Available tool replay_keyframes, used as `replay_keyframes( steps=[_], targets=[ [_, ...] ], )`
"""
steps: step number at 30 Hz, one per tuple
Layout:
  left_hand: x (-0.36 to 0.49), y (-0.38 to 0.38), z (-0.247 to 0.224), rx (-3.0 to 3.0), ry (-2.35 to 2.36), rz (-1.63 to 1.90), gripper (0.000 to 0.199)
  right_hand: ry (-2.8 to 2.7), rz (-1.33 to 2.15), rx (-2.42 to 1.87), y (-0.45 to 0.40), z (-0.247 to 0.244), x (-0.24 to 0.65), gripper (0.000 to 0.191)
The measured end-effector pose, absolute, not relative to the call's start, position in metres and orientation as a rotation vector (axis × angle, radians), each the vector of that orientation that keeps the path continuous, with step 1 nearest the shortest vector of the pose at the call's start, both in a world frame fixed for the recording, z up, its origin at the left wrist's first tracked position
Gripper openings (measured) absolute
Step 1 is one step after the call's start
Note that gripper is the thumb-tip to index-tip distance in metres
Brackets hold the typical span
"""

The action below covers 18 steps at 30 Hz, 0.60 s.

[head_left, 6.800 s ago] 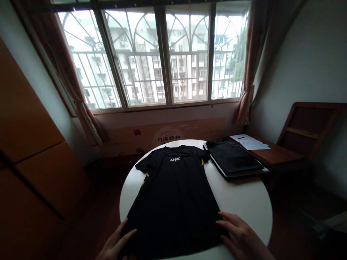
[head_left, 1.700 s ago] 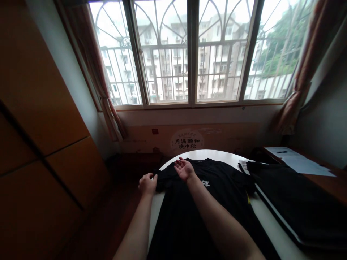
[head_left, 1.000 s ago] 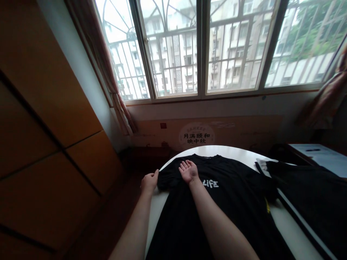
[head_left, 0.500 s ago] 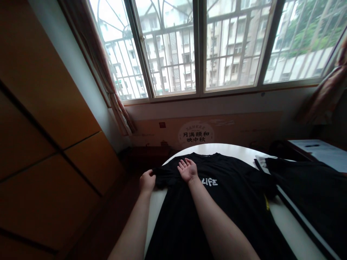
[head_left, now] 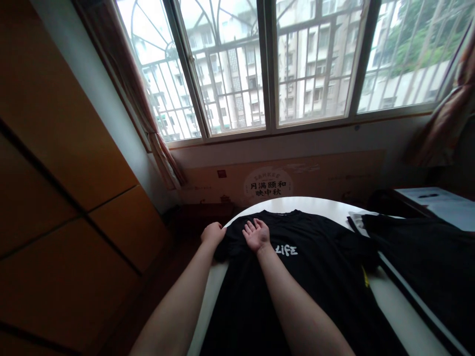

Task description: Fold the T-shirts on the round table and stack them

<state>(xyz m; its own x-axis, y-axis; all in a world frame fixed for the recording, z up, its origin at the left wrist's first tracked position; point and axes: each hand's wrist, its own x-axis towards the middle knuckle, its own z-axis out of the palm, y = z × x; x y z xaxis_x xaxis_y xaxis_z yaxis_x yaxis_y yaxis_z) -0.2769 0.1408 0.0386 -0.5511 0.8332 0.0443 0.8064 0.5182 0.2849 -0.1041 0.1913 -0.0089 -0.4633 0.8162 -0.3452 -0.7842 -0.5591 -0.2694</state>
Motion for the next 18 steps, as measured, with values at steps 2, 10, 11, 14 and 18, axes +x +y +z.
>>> replay_keyframes(
  steps=[2,10,11,14,18],
  targets=[
    [-0.288,0.152,0.038,1.389,2.628,0.333,0.019,-0.079,2.098,-0.541,0.192,-0.008,-0.104,0.033],
    [-0.318,0.157,0.032,1.395,2.649,0.357,0.019,-0.051,2.101,-0.526,0.193,-0.009,-0.105,0.034],
    [-0.320,0.156,0.032,1.380,2.641,0.363,0.024,-0.050,2.099,-0.527,0.193,-0.009,-0.105,0.034],
    [-0.324,0.154,0.032,1.351,2.556,0.368,0.028,-0.049,2.096,-0.527,0.192,-0.008,-0.104,0.034],
    [-0.328,0.155,0.035,1.373,2.454,0.417,0.014,-0.050,2.101,-0.527,0.192,-0.008,-0.104,0.033]
  ],
)
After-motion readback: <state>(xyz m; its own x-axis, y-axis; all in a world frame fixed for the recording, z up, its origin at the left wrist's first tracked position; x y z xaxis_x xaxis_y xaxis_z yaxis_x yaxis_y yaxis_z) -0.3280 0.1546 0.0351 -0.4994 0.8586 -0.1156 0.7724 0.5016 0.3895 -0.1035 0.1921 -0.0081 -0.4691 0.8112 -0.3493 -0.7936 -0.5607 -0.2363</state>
